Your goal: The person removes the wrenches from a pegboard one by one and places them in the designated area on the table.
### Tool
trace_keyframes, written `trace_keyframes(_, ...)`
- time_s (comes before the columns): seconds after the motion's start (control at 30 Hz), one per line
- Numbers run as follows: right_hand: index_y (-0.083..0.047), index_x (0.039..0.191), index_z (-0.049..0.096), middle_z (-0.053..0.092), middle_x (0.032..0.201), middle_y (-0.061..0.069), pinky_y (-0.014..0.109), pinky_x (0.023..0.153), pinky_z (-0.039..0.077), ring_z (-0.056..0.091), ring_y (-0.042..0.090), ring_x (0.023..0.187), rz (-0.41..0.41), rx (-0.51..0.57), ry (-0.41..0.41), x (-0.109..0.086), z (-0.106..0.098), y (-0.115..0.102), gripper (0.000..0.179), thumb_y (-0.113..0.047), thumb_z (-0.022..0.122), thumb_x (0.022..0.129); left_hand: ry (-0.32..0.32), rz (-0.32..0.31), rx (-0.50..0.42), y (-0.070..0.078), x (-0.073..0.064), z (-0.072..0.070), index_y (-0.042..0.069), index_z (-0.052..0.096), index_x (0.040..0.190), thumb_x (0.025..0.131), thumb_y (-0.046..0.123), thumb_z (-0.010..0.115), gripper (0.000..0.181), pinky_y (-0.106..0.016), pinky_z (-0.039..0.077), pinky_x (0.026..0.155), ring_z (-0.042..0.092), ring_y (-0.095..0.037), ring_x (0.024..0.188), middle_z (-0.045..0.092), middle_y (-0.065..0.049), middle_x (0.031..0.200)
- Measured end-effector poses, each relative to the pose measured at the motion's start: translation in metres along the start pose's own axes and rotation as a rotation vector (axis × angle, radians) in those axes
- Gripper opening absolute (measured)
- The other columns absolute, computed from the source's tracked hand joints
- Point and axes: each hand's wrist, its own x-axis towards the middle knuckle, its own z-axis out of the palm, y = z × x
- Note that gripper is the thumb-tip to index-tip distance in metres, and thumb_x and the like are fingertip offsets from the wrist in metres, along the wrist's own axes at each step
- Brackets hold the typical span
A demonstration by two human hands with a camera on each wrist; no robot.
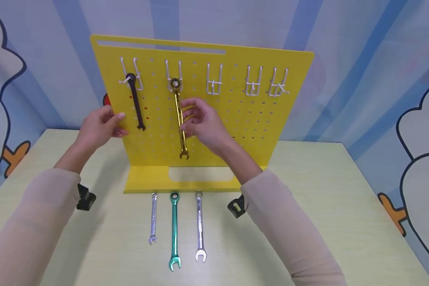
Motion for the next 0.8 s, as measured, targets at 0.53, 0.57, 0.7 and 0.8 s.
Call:
trace_keyframes(0.53,-0.001,0.112,0.043,0.048,0.092,0.011,0.029,0.068,0.053,0.055,0.021,0.076,0.003,-0.015,-0.062,-0.009,-0.002,-0.005,0.040,0.022,0.045,0.080,0.005,0.000,0.006,-0.001,0.000,0.001,0.003,0.037,0.087,0.094,0.032,0.047,0.031,-0.020,0.054,0.060,0.066,-0.023,0.075,0.054,-0.015,0.085)
trace_keyframes(0.57,-0.002,0.112,0.043,0.049,0.092,0.011,0.029,0.068,0.053,0.055,0.021,0.075,0.001,-0.012,-0.067,-0.010,-0.002,-0.005,0.040,0.023,0.045,0.080,0.005,0.001,0.006,-0.001,0.000,0.001,0.003,0.037,0.087,0.094,0.032,0.047,0.031,-0.020,0.054,0.060,0.066,-0.023,0.075,0.054,-0.015,0.085)
trace_keyframes(0.7,-0.002,0.112,0.043,0.049,0.091,0.013,0.030,0.067,0.054,0.055,0.020,0.074,-0.003,-0.017,-0.081,-0.011,-0.002,-0.006,0.039,0.022,0.046,0.081,0.002,-0.003,0.006,-0.001,0.001,0.001,0.003,0.038,0.088,0.093,0.033,0.047,0.032,-0.020,0.054,0.060,0.066,-0.023,0.075,0.053,-0.015,0.086)
trace_keyframes(0.8,-0.001,0.112,0.043,0.049,0.091,0.013,0.031,0.068,0.054,0.055,0.021,0.074,-0.003,-0.028,-0.087,-0.012,-0.002,-0.007,0.038,0.022,0.046,0.081,0.000,-0.003,0.006,-0.001,0.001,0.000,0.002,0.039,0.089,0.093,0.033,0.047,0.032,-0.020,0.054,0.060,0.066,-0.023,0.076,0.053,-0.015,0.086)
